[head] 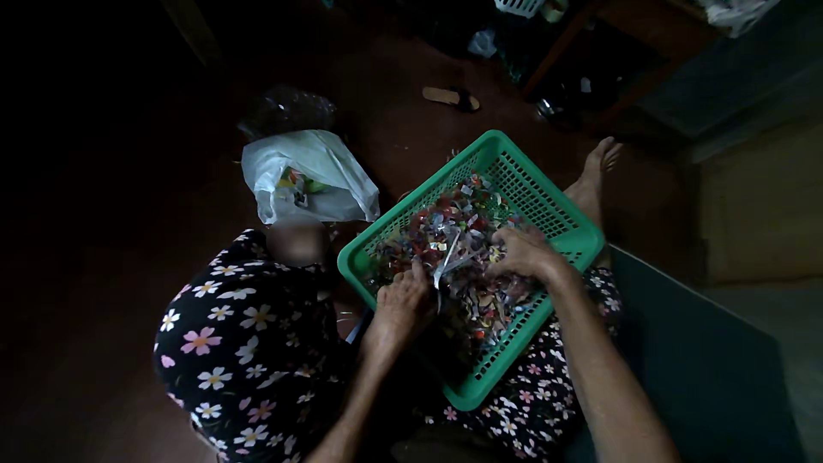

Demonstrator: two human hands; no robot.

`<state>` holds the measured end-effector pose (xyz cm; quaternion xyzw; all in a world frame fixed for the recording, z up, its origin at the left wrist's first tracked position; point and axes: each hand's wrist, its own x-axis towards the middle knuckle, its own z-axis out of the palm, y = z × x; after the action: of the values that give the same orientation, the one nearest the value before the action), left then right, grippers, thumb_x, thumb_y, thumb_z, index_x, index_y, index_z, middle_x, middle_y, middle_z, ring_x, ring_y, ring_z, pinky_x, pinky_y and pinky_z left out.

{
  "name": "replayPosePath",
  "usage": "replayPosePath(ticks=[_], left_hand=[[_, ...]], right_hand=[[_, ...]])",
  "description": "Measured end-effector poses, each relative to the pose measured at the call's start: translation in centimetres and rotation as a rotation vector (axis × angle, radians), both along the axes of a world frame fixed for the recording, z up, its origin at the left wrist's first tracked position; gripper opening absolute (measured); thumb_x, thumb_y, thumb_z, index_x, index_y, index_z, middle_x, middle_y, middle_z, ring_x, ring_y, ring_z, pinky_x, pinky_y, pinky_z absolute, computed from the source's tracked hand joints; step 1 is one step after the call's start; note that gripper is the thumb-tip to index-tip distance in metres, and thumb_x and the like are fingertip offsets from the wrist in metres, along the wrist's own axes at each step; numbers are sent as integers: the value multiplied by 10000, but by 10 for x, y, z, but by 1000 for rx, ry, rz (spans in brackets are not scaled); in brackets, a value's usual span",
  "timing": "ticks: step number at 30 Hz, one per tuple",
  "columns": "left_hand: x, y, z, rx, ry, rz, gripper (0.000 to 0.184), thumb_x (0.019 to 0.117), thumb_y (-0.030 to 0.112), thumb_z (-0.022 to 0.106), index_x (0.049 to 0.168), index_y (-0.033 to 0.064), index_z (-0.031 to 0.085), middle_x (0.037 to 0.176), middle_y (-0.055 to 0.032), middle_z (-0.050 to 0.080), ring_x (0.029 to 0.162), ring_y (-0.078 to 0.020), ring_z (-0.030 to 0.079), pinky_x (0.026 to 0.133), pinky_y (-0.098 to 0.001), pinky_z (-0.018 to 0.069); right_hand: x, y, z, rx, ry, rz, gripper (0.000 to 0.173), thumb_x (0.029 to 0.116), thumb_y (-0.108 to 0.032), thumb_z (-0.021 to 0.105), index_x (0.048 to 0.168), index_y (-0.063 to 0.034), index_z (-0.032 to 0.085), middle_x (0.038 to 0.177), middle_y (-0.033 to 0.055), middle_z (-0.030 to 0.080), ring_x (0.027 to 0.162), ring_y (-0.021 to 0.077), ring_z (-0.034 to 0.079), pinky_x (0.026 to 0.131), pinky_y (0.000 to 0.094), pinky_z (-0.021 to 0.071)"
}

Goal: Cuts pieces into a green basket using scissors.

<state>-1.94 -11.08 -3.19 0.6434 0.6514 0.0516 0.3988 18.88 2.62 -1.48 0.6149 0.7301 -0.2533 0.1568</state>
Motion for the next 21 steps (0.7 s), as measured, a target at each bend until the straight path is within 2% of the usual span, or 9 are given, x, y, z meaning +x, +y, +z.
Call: replayPosePath(ticks=[3, 6, 8, 10, 12, 15, 17, 19, 21], left_hand=[[-7, -4, 1, 199, -4, 113, 570, 987, 228, 639, 1472, -24, 476, 1276, -269, 639, 1179, -447, 621, 939, -616, 477], [-11, -4, -4, 463, -25, 275, 457, 901, 158, 709, 1311, -10, 598, 982, -216, 704, 893, -418, 694, 744, -603, 532], [-13, -4, -2, 531, -50, 347, 449, 895, 150, 712, 1309, 8, 613, 905, -189, 708, 818, -398, 694, 702, -601, 532], [-13, -3, 1, 541, -55, 385, 418, 893, 143, 707, 1283, 15, 630, 866, -176, 705, 792, -388, 692, 680, -590, 525], [-13, -3, 1, 533, -67, 394, 397, 900, 140, 703, 1269, 11, 639, 857, -178, 702, 789, -387, 690, 679, -592, 522], [-12, 0, -1, 448, -72, 362, 389, 927, 173, 696, 1287, 35, 644, 889, -179, 711, 817, -387, 695, 712, -598, 525], [-10, 1, -3, 389, -59, 323, 417, 942, 203, 692, 1328, 57, 636, 924, -183, 718, 847, -392, 698, 739, -598, 526], [-6, 1, -3, 330, -18, 270, 446, 967, 237, 685, 1370, 58, 618, 1004, -208, 727, 916, -419, 703, 790, -609, 529], [-1, 1, -1, 283, 41, 223, 390, 982, 246, 670, 1303, 27, 646, 1035, -233, 716, 969, -445, 692, 806, -614, 524]], right_hand=[[2, 29, -15, 252, 146, -94, 708, 875, -308, 822, 1420, 28, 521, 1471, 306, 475, 1295, 505, 517, 1022, 706, 404], [-32, 46, -34, 423, 377, -106, 590, 1013, -338, 635, 1454, 27, 488, 1529, 272, 432, 1347, 437, 507, 1082, 598, 438], [-62, 34, -49, 416, 429, 4, 489, 1065, -325, 533, 1395, 37, 533, 1481, 272, 476, 1340, 422, 511, 1093, 587, 432], [-83, -4, -51, 378, 341, 152, 410, 1070, -272, 522, 1361, 13, 565, 1450, 264, 500, 1310, 446, 526, 1036, 670, 422], [-87, -44, -47, 332, 328, 305, 407, 1018, -285, 616, 1320, -14, 636, 1420, 250, 553, 1329, 461, 505, 1068, 711, 346], [-66, -94, -48, 167, 263, 469, 627, 938, -485, 663, 1424, -94, 600, 1531, 222, 489, 1473, 472, 347, 1140, 778, 147], [-43, -105, -53, 167, 153, 514, 656, 926, -490, 647, 1481, -152, 554, 1565, 197, 462, 1470, 480, 354, 1110, 797, 185], [-30, -93, -40, 14, 6, 421, 717, 927, -263, 692, 1577, -147, 414, 1659, 198, 294, 1500, 505, 256, 1121, 775, 168], [-23, -72, -34, 9, -33, 298, 649, 926, -100, 660, 1541, -91, 453, 1625, 226, 331, 1465, 494, 328, 1095, 730, 295]])
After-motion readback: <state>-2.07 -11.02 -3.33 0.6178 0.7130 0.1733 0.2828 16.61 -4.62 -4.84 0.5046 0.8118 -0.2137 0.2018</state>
